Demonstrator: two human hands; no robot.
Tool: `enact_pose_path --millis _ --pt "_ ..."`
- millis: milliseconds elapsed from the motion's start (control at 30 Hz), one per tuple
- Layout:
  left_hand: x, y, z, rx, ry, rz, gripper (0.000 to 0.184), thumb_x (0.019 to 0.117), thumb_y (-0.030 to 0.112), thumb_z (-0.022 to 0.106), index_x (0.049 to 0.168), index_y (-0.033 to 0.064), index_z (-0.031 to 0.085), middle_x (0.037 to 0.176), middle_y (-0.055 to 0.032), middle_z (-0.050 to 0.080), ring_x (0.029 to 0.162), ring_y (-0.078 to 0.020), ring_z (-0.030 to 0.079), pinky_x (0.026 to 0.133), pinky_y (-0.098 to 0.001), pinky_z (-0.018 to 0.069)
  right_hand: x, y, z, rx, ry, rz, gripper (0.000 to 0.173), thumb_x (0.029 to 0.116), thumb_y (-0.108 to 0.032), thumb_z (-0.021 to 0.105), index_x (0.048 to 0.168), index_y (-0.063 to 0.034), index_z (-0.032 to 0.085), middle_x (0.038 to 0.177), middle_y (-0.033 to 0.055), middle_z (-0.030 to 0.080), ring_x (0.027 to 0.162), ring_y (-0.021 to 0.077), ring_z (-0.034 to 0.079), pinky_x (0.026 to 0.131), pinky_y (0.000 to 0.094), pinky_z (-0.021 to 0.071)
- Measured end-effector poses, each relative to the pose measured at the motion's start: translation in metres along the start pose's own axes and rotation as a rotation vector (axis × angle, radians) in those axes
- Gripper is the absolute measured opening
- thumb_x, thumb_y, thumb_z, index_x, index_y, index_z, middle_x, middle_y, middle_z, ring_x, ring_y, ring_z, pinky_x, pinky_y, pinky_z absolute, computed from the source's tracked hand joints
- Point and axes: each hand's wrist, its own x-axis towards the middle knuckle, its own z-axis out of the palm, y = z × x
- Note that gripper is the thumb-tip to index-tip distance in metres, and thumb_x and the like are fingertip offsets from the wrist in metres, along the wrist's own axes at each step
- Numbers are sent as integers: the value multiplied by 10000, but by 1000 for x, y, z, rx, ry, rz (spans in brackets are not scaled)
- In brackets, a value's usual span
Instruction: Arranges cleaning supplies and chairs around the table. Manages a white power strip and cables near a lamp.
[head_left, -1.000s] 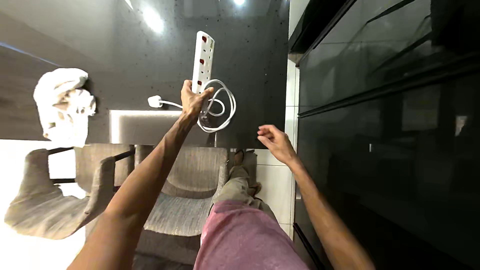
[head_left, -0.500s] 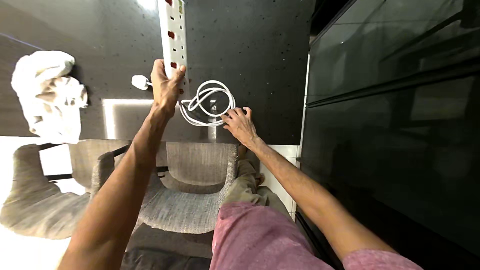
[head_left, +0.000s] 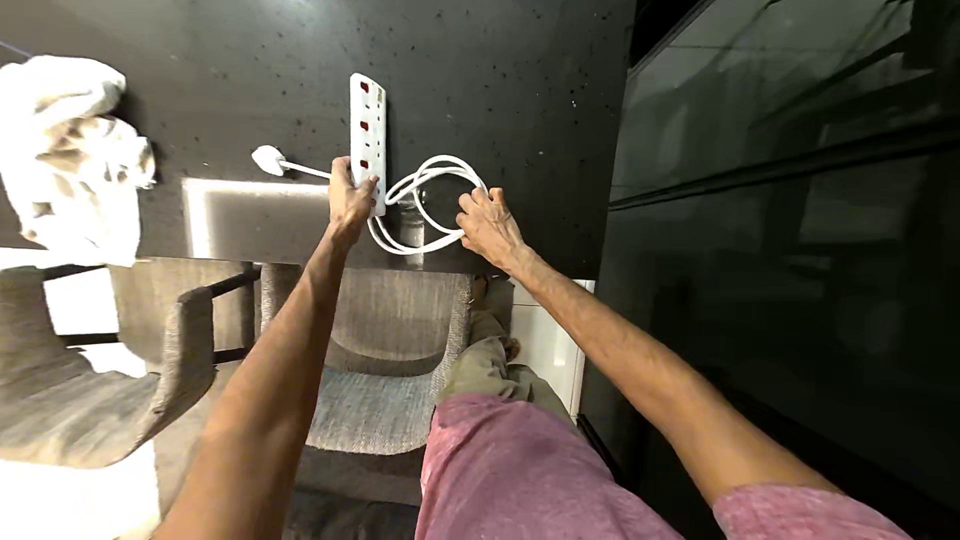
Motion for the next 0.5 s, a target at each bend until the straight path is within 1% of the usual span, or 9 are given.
enact_pose_path --millis 33,100,133,233,300,367,400,433,500 --pt "-5 3 -1 90 30 52 518 983 192 647 1431 26 446 1309 -177 613 1062 -237 682 881 -435 591 -8 1 -2 2 16 0 139 900 -194 662 891 -68 720 1148 133 651 1142 361 578 979 581 411" --pt "-28 23 -3 220 44 277 705 941 348 692 1491 -6 428 1544 -215 435 1379 -323 481 1120 -534 413 -27 5 -15 58 110 -18 149 890 -237 657 895 -105 726 1200 89 671 1226 323 571 1034 599 382" --pt "-47 39 -1 225 4 403 794 915 453 701 1508 6 420 1587 -208 384 1437 -336 412 1150 -547 368 -37 5 -27 110 177 -34 153 897 -252 659 921 -122 736 1167 67 698 1230 293 594 1069 604 368" --pt "-121 92 18 264 -367 696 985 781 577 815 1523 59 427 1530 -147 493 1447 -282 428 1203 -517 344 -62 -5 -81 278 283 -126 178 946 -288 666 956 -125 738 885 37 732 926 233 687 1038 568 386" --pt "-149 121 32 402 -512 829 720 844 388 818 1420 53 545 1360 -117 646 1341 -282 552 1208 -526 315 -75 -8 -125 329 316 -171 198 979 -296 651 971 -115 730 837 35 710 848 217 670 1006 535 394" --pt "-160 150 34 384 -553 797 215 937 167 704 1097 25 696 977 -100 731 1002 -243 694 1022 -479 501 -94 -7 -161 376 418 -171 240 986 -315 667 1015 -90 747 860 53 715 845 221 668 979 531 411" --pt "-164 166 30 346 -599 779 180 984 208 657 1005 34 698 831 -68 690 787 -179 677 799 -410 568 -106 -6 -179 434 477 -145 245 969 -314 702 1026 -78 737 877 54 722 845 206 667 968 513 421" --pt "-170 186 25 288 -658 769 254 1012 281 635 958 38 690 750 -40 648 661 -128 627 658 -347 556 -121 -6 -199 506 524 -112 245 939 -278 747 1041 -57 716 896 57 727 850 187 669 948 481 452" --pt "-192 230 12 189 -687 806 275 1007 306 646 922 45 672 696 18 585 578 -44 524 560 -254 467 -152 -4 -236 651 574 -71 283 910 -162 772 1106 6 656 931 82 709 857 151 677 843 373 558"
